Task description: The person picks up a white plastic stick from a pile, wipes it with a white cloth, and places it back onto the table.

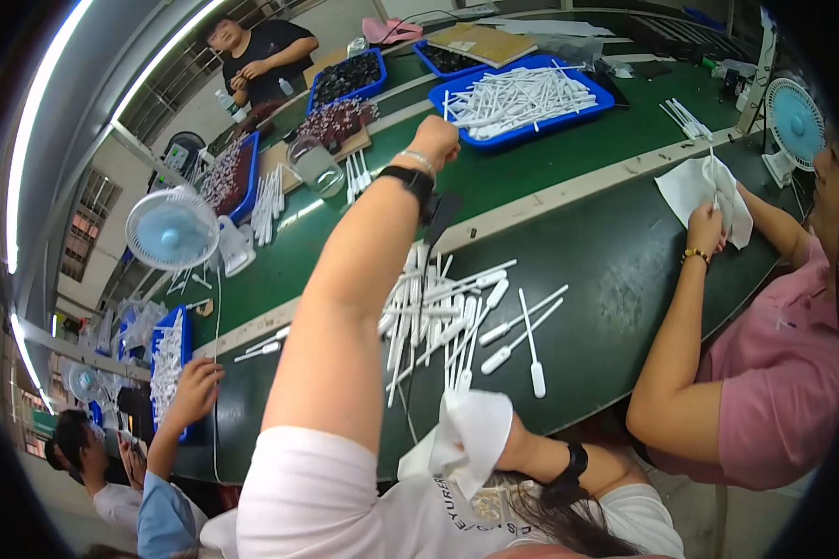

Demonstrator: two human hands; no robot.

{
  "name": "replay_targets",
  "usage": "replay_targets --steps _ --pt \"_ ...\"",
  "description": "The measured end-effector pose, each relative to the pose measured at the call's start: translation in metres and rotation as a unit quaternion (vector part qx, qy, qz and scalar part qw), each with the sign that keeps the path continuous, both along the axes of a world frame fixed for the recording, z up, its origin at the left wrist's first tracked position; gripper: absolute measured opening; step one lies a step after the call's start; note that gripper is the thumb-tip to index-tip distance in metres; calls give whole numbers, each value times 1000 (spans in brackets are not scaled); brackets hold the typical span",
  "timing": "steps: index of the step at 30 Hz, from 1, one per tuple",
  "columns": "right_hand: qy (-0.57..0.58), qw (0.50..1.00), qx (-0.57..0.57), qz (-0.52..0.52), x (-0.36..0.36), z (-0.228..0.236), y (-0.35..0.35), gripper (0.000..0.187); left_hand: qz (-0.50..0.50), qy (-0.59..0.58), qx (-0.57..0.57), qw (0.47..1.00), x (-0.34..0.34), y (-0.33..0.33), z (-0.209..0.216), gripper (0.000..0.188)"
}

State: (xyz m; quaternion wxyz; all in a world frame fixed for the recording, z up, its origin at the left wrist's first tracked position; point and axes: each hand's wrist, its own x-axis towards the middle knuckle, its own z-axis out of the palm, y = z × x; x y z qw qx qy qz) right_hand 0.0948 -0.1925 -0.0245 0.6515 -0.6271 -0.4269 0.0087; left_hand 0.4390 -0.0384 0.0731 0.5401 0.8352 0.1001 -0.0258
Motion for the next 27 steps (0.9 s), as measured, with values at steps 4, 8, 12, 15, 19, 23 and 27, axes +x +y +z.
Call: replay_targets --steps 4,8,12,15,19,23,27 --pt "132 989 6 60 -1 7 -4 47 1 -64 87 994 97 14 -21 12" --pt "114 992 -13 58 8 22 -9 51 -31 -73 232 969 131 34 -36 14" --pt "133 989 13 63 3 12 -14 54 125 -129 10 984 96 20 -24 19" --pt "232 967 25 105 0 12 -5 41 129 -147 -36 980 47 43 -9 25" --pt "90 993 -14 74 13 32 -3 22 -62 -94 -147 983 -48 35 47 21" --pt "242 967 83 9 0 27 8 19 -228 -85 -93 966 -165 18 106 25" --pt "413 879 239 12 -6 14 13 29 -289 -169 -10 942 -257 17 120 25"
